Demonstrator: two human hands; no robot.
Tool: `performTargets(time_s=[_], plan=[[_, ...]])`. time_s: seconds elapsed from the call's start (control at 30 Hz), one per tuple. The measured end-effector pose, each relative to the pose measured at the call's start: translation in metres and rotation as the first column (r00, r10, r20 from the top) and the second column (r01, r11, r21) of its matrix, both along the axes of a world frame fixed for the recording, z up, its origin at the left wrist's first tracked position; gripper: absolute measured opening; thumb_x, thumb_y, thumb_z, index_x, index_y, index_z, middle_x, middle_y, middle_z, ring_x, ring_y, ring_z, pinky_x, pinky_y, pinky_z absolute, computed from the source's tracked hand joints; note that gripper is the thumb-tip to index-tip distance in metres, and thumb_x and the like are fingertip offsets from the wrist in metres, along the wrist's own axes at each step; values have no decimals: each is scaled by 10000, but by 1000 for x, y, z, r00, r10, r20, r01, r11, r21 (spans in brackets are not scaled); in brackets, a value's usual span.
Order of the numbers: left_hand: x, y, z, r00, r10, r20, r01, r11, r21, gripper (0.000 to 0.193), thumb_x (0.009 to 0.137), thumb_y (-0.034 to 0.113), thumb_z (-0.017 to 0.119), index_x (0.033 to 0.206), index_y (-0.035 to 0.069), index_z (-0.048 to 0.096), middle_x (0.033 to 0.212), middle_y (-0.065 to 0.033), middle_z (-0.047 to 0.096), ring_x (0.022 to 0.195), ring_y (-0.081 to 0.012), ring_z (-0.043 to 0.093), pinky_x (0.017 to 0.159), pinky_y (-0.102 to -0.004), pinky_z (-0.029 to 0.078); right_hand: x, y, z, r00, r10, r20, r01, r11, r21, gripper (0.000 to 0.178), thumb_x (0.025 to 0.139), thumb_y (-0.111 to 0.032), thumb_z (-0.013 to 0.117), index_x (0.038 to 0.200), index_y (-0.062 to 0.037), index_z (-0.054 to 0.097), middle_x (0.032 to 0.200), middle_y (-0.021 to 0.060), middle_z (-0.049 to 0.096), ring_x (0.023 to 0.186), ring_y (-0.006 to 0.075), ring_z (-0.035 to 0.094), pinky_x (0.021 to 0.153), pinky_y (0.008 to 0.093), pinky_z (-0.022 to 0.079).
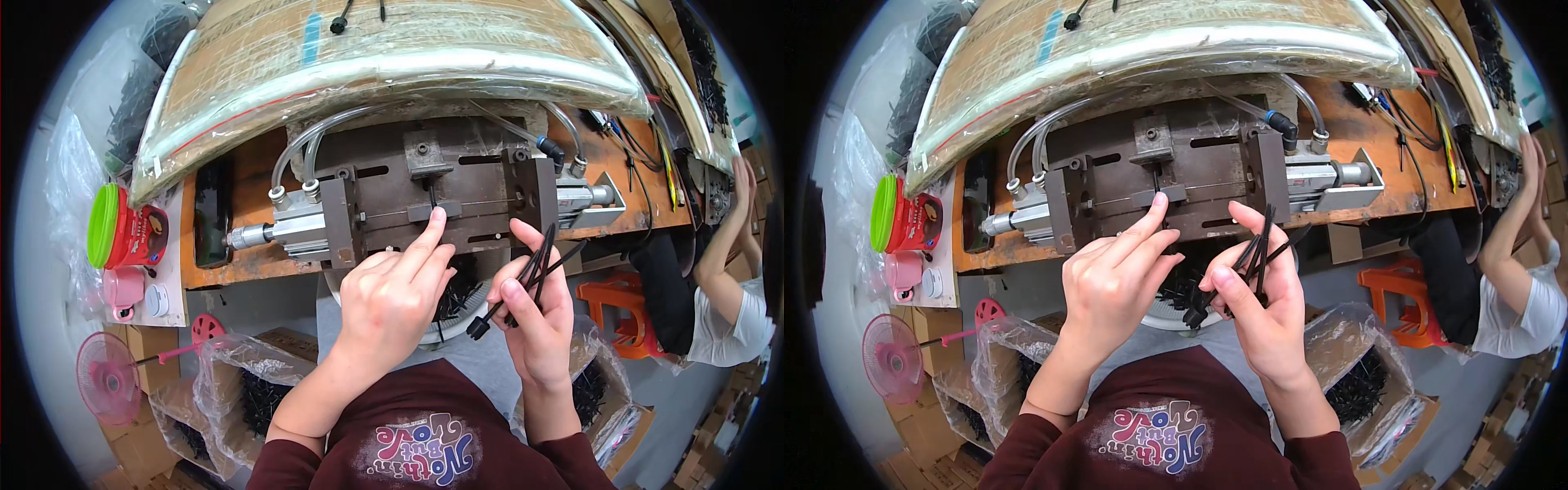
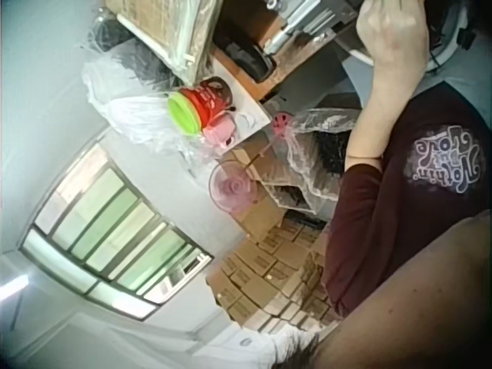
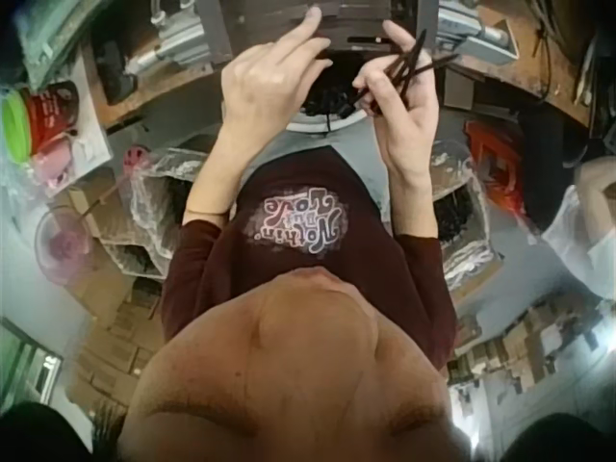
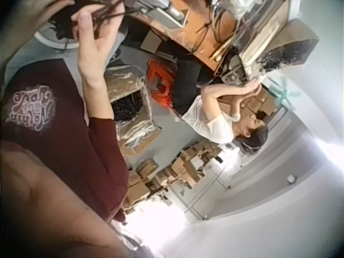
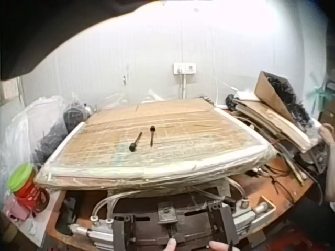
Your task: Use a crimping machine to process wires and then tie a plastic bag of components with a ribbon.
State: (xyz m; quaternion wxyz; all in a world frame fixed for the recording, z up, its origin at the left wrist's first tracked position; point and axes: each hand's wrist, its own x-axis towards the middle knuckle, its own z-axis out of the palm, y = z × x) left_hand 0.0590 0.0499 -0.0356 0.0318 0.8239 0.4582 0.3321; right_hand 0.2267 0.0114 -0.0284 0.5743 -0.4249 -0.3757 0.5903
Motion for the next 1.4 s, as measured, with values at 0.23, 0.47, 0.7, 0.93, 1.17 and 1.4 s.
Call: performTargets(time_s=[0.23, 0.47, 0.7, 0.93, 1.17, 1.4], plan=[[-3, 0, -2, 1000, -10, 2, 10, 1000, -25, 240, 676, 114, 751, 890, 27, 684, 1122, -119, 658, 589, -166, 634, 568, -264, 500, -2, 2, 3, 999, 4, 51, -4, 1000, 4, 576, 877, -49, 584, 1381, 7, 309, 799, 51, 593, 665, 64, 516, 555, 180, 376], [-10, -24, 27, 849, -266, 456, 403, 885, -234, 357, 651, 91, 810, 989, 40, 705, 1012, -137, 674, 729, -195, 676, 626, -270, 550, 1, 1, 0, 1000, 17, 24, -18, 999, 36, 526, 897, -48, 583, 1362, -19, 338, 836, 56, 631, 654, 49, 517, 583, 177, 415], [-13, -29, 20, 885, -301, 356, 357, 929, -102, 288, 633, 64, 806, 902, 34, 708, 926, -86, 674, 737, -197, 665, 613, -279, 533, -8, 2, 0, 1000, 1, 21, -1, 999, 39, 362, 961, -108, 495, 1299, -9, 411, 795, 61, 605, 626, 59, 501, 553, 186, 397], [-11, -11, 5, 995, -76, 70, 75, 997, 17, 256, 655, 71, 767, 883, 8, 670, 1126, -135, 648, 748, -215, 660, 647, -284, 521, -2, -3, -4, 998, -26, -49, 29, 998, 56, 241, 1023, -227, 366, 925, -30, 464, 667, 100, 554, 554, 112, 489, 520, 211, 396], [-5, -1, 1, 999, -34, -36, 35, 999, 12, 225, 695, 111, 748, 888, 32, 665, 1139, -111, 652, 651, -175, 636, 585, -263, 490, -2, -5, -8, 1000, -1, -26, 3, 995, 101, 348, 1027, -273, 341, 775, -49, 426, 648, 84, 497, 549, 119, 446, 509, 233, 372], [-5, -1, 2, 1000, -3, -29, 2, 1000, -31, 248, 690, 151, 768, 897, 52, 672, 1095, -98, 671, 631, -163, 630, 557, -251, 475, -4, -5, -8, 999, -10, -31, 12, 998, 69, 318, 1025, -250, 353, 786, -50, 417, 646, 45, 434, 565, 119, 417, 517, 236, 348]])
